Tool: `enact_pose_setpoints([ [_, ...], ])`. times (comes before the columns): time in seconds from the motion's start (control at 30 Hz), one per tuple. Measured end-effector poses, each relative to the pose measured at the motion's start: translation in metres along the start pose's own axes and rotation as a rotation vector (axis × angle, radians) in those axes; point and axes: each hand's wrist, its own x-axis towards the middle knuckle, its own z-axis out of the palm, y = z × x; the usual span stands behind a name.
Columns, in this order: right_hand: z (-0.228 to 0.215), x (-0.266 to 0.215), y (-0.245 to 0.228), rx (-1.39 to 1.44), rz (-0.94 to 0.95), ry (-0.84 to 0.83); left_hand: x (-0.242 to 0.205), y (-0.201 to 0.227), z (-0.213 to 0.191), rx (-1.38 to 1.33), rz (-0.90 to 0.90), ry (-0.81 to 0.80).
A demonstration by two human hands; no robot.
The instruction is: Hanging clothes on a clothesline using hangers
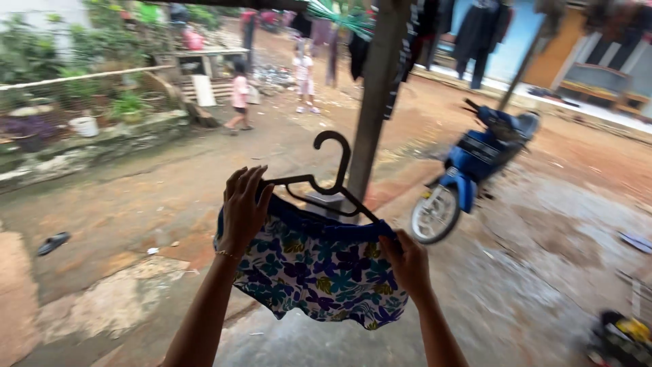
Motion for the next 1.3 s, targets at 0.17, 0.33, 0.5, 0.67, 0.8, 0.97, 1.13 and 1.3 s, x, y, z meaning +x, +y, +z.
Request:
enact_pose_setpoints([
  [0.17,0.059,0.052,-0.038,-0.003,-0.032,-0.002,0.020,-0.070,0.002,0.115,-0.143,-0.064],
  [0.33,0.115,0.097,-0.051,-0.001,-0.105,0.015,0.044,-0.108,0.013,0.233,-0.222,-0.119],
  [0.5,0.173,0.142,-0.051,-0.004,-0.058,0.010,0.070,-0.150,0.043,0.201,-0.287,-0.121],
  [0.67,0.217,0.198,-0.028,-0.003,-0.097,0.022,0.110,-0.193,0.075,0.186,-0.309,-0.110],
  [0.8,0.232,0.257,-0.027,0.019,-0.076,0.014,0.160,-0.213,0.091,0.178,-0.312,-0.150],
  [0.97,0.252,0.334,-0.021,0.002,-0.125,0.037,0.213,-0.243,0.121,0.207,-0.288,-0.168],
  [1.13,0.278,0.394,-0.019,-0.017,-0.163,0.033,0.250,-0.262,0.134,0.210,-0.289,-0.171],
  [1.3,0.298,0.435,-0.012,-0.031,-0.169,0.075,0.281,-0.280,0.148,0.203,-0.338,-0.209],
])
